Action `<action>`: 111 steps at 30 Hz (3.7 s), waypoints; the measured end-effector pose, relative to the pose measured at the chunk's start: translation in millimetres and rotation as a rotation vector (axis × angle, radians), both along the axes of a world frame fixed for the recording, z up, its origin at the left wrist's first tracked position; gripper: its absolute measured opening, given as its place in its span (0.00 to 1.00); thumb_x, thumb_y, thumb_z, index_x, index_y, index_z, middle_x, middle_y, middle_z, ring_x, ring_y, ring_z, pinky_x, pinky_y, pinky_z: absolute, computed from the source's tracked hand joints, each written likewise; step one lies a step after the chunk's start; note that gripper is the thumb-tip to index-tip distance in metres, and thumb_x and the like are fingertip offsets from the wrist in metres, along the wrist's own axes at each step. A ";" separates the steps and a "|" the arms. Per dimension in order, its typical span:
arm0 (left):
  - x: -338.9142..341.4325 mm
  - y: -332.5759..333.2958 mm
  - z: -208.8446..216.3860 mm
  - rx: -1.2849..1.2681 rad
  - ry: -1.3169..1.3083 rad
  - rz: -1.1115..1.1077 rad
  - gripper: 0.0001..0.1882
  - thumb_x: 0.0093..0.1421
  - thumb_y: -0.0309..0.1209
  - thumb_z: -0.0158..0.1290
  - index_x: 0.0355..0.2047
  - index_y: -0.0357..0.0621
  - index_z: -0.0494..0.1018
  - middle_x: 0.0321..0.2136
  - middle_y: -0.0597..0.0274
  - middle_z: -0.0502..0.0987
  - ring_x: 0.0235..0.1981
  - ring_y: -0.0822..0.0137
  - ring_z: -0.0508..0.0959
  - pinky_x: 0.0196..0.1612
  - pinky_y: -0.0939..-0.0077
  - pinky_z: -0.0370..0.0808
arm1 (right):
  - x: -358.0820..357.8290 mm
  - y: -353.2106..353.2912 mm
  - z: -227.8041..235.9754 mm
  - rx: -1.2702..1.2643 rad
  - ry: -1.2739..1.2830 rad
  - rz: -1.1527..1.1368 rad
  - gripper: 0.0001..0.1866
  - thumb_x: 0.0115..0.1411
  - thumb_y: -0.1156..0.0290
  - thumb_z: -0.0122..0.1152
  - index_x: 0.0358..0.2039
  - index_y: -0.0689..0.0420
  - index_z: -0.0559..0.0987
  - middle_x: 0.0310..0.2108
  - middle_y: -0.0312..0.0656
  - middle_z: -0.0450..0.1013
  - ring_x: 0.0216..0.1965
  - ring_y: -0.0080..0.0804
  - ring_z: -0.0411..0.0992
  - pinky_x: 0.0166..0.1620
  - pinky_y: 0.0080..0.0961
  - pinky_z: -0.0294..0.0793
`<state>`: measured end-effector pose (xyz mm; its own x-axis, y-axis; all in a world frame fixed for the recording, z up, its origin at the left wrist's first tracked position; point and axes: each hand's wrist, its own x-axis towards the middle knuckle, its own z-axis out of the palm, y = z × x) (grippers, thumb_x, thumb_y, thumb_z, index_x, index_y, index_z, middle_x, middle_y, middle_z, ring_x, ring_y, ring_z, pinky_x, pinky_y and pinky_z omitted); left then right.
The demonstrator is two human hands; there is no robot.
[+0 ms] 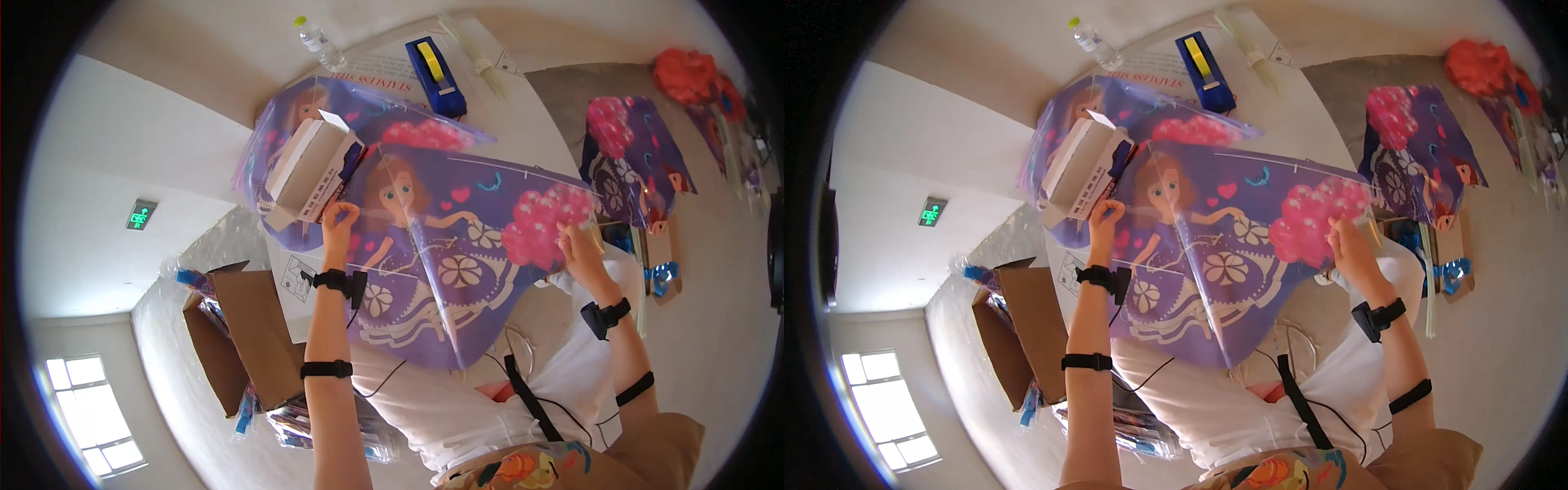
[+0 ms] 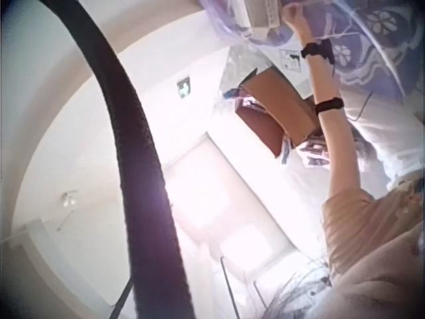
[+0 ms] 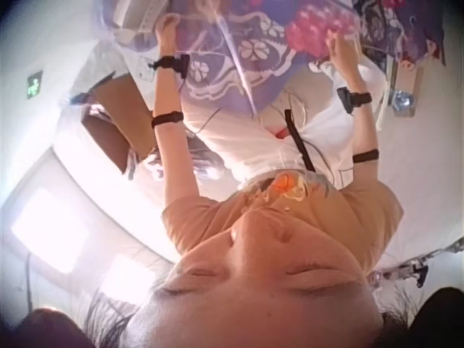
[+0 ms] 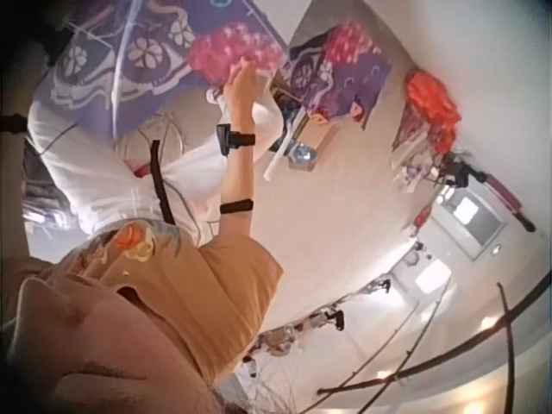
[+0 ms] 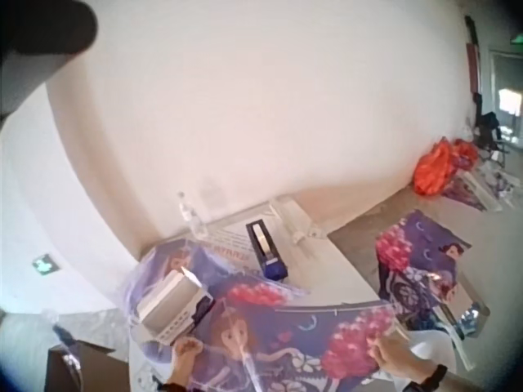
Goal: Assembling a colorful kite by attaching the frame and string.
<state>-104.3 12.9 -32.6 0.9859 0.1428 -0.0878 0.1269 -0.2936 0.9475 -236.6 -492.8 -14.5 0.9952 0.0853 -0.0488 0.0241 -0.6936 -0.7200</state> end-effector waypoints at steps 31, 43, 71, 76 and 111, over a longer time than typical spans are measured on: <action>-35.0 14.3 2.6 0.248 0.117 -0.191 0.03 0.64 0.24 0.46 0.32 0.42 0.65 0.63 0.34 0.58 0.69 0.56 0.51 0.68 0.67 0.43 | 7.5 34.7 -7.1 -0.186 -0.120 -0.006 0.16 0.63 0.75 0.48 0.51 0.62 0.64 0.40 0.43 0.70 0.54 0.45 0.66 0.61 0.50 0.57; -30.1 -88.5 126.4 0.019 0.026 -0.223 0.05 0.66 0.30 0.48 0.36 0.42 0.68 0.50 0.53 0.75 0.47 0.68 0.75 0.51 0.75 0.70 | 3.4 8.1 43.5 0.010 -0.061 -0.024 0.10 0.66 0.73 0.46 0.47 0.62 0.68 0.36 0.44 0.74 0.43 0.44 0.72 0.54 0.44 0.64; -88.4 -131.4 131.3 -0.087 -0.071 -0.219 0.08 0.62 0.28 0.54 0.40 0.40 0.71 0.49 0.54 0.74 0.49 0.64 0.73 0.53 0.74 0.68 | 25.8 52.3 114.6 -0.065 -0.420 -0.064 0.18 0.48 0.64 0.72 0.32 0.56 0.72 0.34 0.40 0.74 0.43 0.40 0.72 0.43 0.32 0.70; -92.5 -149.5 137.9 0.129 -0.193 -0.274 0.07 0.63 0.28 0.53 0.40 0.39 0.74 0.47 0.55 0.75 0.47 0.65 0.74 0.49 0.72 0.68 | 66.3 119.6 139.1 0.053 -0.564 0.303 0.21 0.44 0.68 0.74 0.17 0.55 0.65 0.40 0.42 0.76 0.49 0.40 0.72 0.50 0.35 0.67; -102.8 -161.0 8.9 0.964 -0.092 -0.431 0.49 0.49 0.50 0.62 0.65 0.42 0.54 0.66 0.48 0.54 0.67 0.51 0.54 0.64 0.56 0.59 | 67.7 106.2 71.2 0.925 0.070 0.050 0.19 0.51 0.81 0.64 0.25 0.52 0.59 0.31 0.41 0.76 0.45 0.29 0.72 0.53 0.29 0.66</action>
<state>-207.1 -148.1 -23.7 0.9669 -0.2508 -0.0462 -0.2271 -0.9294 0.2908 -169.0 -386.6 56.7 0.9867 0.1626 0.0004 -0.0257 0.1584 -0.9870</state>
